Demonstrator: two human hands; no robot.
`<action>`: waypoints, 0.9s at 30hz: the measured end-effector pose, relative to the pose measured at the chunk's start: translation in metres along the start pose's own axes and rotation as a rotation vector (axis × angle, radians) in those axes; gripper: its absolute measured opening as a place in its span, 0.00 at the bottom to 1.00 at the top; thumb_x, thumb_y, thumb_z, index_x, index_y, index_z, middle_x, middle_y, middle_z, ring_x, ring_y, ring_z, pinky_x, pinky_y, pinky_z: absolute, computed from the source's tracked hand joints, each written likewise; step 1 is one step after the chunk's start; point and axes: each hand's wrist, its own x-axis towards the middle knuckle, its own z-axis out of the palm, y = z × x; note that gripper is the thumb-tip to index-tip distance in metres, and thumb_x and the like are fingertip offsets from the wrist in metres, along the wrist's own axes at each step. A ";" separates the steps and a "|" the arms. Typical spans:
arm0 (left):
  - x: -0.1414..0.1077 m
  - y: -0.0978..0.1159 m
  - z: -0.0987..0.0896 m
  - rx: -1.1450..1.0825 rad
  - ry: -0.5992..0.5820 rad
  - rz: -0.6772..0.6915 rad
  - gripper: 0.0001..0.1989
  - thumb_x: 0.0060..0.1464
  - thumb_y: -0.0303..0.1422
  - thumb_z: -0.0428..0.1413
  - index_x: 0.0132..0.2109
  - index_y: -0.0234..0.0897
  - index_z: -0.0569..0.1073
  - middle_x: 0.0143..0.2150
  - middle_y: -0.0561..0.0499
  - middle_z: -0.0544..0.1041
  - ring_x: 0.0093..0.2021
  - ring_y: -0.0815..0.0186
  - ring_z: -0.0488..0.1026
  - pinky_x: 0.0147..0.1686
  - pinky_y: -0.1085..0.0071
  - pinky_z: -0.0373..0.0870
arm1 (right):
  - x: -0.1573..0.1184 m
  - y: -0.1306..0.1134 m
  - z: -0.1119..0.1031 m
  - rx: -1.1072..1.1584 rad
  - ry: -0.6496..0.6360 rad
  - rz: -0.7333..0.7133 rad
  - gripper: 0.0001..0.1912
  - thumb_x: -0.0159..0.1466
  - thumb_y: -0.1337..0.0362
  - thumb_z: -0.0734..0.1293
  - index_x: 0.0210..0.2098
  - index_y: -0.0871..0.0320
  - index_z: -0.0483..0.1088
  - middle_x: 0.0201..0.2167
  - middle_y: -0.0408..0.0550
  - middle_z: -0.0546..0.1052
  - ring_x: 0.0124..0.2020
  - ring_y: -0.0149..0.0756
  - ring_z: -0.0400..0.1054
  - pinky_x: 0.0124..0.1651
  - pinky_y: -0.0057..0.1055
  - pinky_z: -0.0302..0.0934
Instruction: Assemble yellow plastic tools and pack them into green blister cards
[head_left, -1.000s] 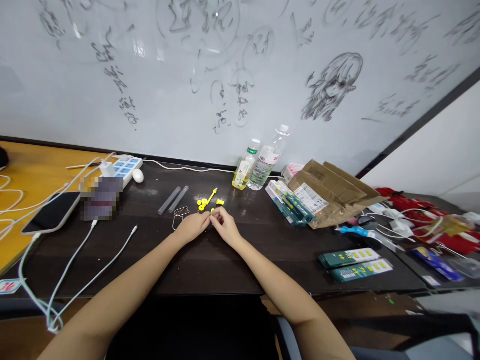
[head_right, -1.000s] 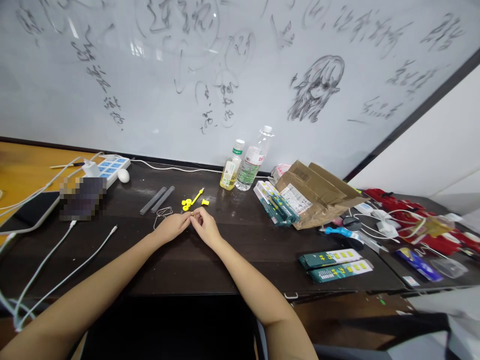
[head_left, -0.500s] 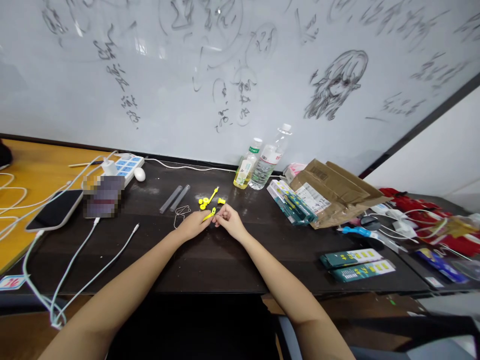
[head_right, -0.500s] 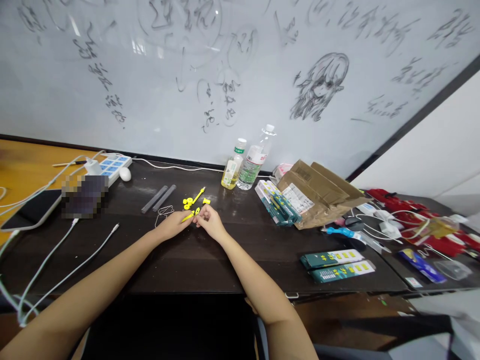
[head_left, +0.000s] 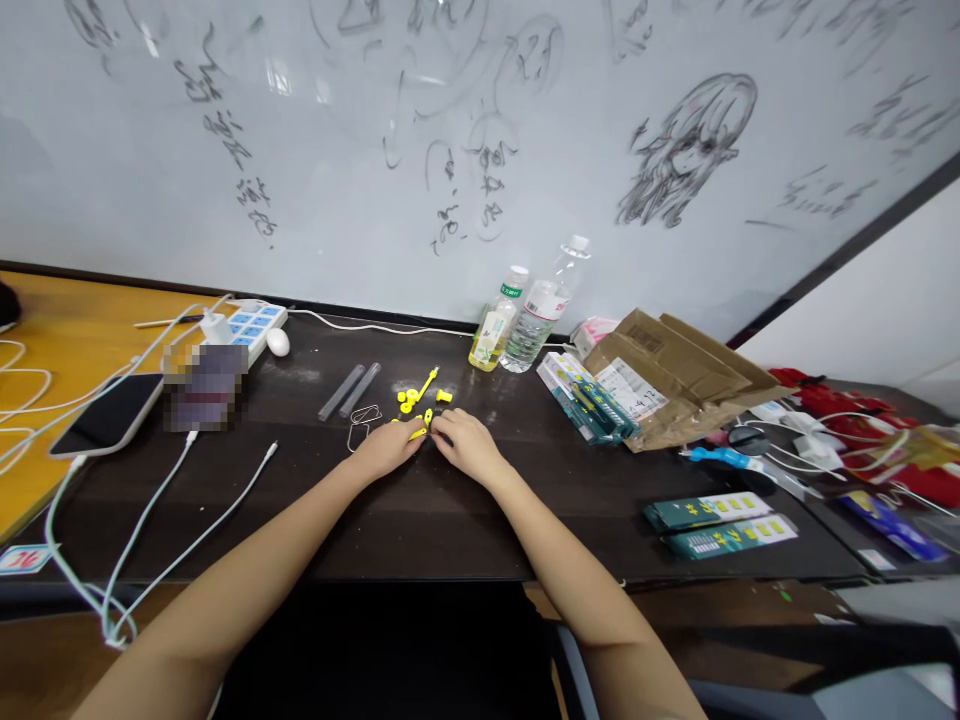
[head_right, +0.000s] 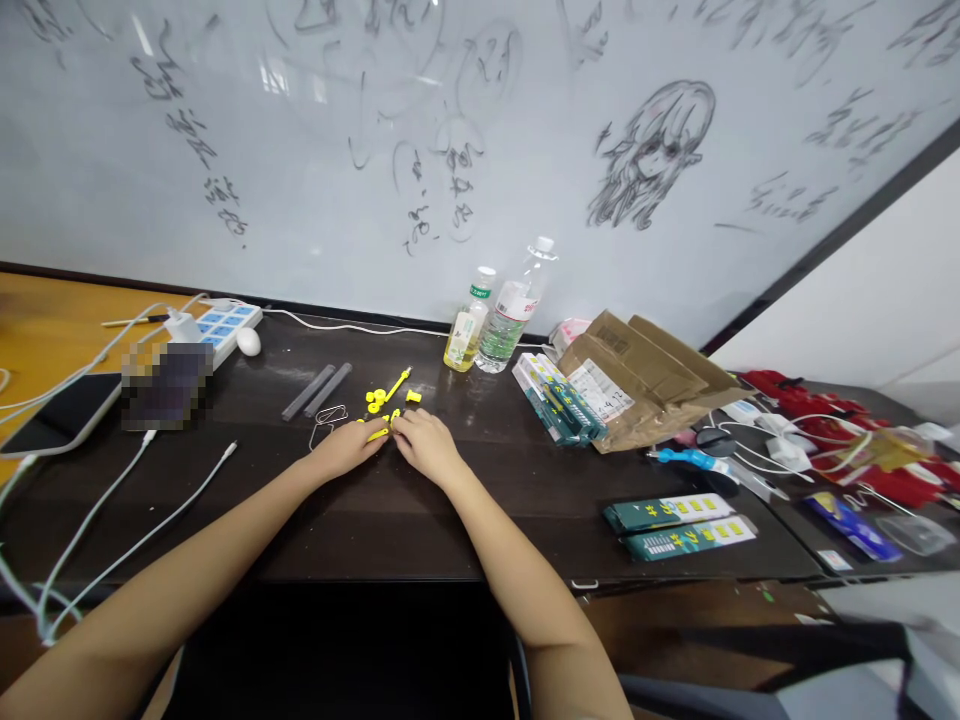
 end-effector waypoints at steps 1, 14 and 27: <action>0.000 0.000 0.000 -0.015 0.009 -0.001 0.10 0.59 0.35 0.47 0.43 0.39 0.70 0.36 0.45 0.77 0.37 0.59 0.75 0.36 0.71 0.64 | 0.000 0.001 0.000 0.003 -0.006 0.004 0.05 0.63 0.68 0.61 0.31 0.55 0.65 0.31 0.48 0.69 0.35 0.37 0.59 0.39 0.31 0.53; 0.001 -0.003 -0.001 -0.127 -0.013 0.022 0.10 0.56 0.35 0.48 0.32 0.37 0.71 0.30 0.49 0.75 0.32 0.63 0.71 0.34 0.72 0.62 | 0.002 0.007 0.004 0.267 0.032 0.037 0.05 0.62 0.69 0.62 0.29 0.56 0.66 0.28 0.43 0.68 0.33 0.33 0.60 0.37 0.28 0.54; -0.001 -0.003 -0.009 -0.168 -0.107 0.054 0.14 0.58 0.33 0.44 0.33 0.37 0.73 0.33 0.48 0.76 0.36 0.62 0.72 0.40 0.70 0.63 | 0.002 0.007 -0.004 0.139 -0.044 -0.104 0.08 0.65 0.66 0.61 0.29 0.56 0.65 0.30 0.46 0.71 0.34 0.35 0.60 0.39 0.30 0.55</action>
